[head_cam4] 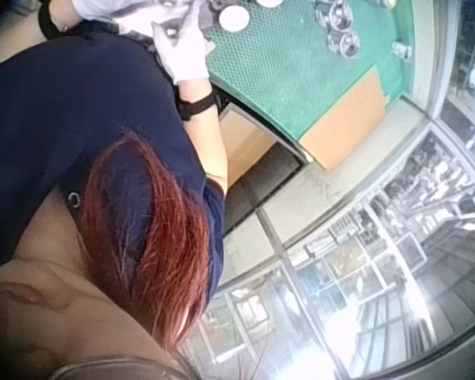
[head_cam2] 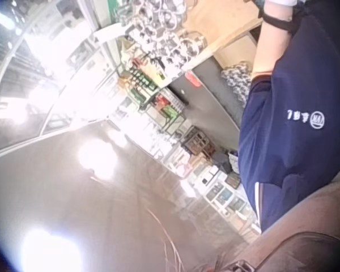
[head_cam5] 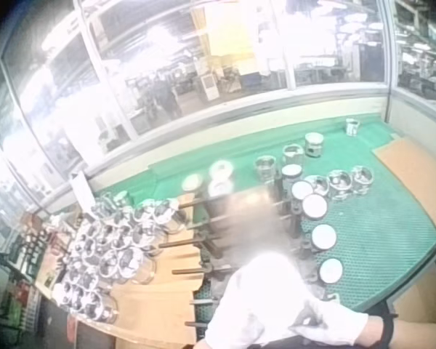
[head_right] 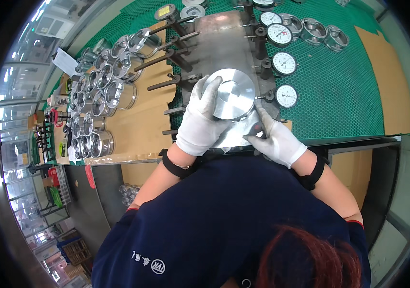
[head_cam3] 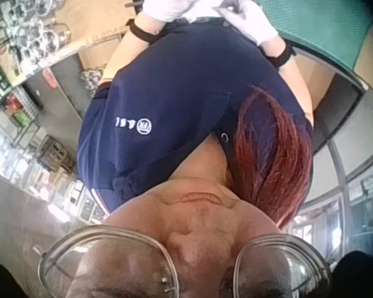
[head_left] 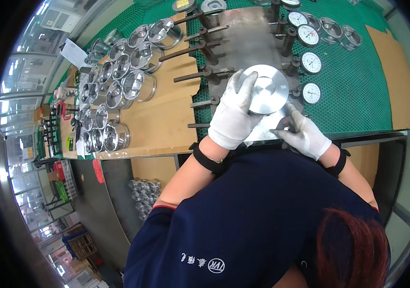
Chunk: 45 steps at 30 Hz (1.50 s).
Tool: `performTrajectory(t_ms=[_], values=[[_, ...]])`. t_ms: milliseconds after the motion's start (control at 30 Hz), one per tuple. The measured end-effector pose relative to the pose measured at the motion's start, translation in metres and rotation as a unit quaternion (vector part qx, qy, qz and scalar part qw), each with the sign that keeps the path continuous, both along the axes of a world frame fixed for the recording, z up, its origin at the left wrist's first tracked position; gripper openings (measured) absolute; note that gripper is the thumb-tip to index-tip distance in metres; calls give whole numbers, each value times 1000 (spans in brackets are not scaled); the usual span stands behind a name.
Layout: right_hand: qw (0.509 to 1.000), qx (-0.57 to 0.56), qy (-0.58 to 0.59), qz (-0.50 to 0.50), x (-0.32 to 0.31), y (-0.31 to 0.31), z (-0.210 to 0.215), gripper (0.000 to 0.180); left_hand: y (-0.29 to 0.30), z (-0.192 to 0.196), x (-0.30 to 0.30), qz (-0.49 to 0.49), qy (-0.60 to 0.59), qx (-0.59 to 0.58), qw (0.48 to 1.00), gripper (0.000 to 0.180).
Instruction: The person prepares a workbench by arranging cardboard sheets. They then pick up cylindrical metal parts and place them onto a jig with vertical rods. The person secures the parts on the jig and continues to handle and arrange the metal components on the table.
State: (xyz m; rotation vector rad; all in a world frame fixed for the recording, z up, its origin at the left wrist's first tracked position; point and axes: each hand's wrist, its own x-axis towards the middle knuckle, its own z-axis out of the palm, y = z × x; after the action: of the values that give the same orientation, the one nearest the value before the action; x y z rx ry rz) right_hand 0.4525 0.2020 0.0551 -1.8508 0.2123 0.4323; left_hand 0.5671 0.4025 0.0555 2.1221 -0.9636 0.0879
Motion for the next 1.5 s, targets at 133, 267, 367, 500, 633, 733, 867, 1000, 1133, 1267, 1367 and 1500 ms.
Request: performTrajectory(t_ms=[133,267,367,500,633,733,867,1000,1133,1267,1367,1500], values=[[998,-52,-29,7,0,0,-4,91,0,0,0,4,-3,-4,1000,97],[999,-19,37,-11,4,3,8,92,-1,-2,2,4,-25,3,1000,98],[996,20,87,-25,5,5,20,92,-2,-1,2,9,-23,-7,1000,93],[988,-108,-110,7,-5,-1,-1,89,0,9,0,2,49,-73,996,74],[977,32,-204,-61,-6,-27,36,68,-7,69,-6,-91,404,-82,907,39],[960,154,-191,-138,-12,-72,47,38,-24,85,-20,-163,396,-144,892,58],[933,135,-43,-331,-30,-164,29,31,-32,93,-12,-113,347,-164,916,54],[895,43,-35,-442,-9,-263,15,47,7,74,-11,73,276,-96,954,43],[867,54,40,-494,32,-408,-69,39,47,55,-33,242,308,-160,906,35],[841,61,77,-533,77,-497,-125,35,72,44,-59,362,288,-182,868,33],[821,101,103,-553,105,-524,-141,39,74,54,-71,410,273,-154,857,33],[839,217,59,-496,113,-571,-168,47,71,60,-68,435,292,-118,843,32]])
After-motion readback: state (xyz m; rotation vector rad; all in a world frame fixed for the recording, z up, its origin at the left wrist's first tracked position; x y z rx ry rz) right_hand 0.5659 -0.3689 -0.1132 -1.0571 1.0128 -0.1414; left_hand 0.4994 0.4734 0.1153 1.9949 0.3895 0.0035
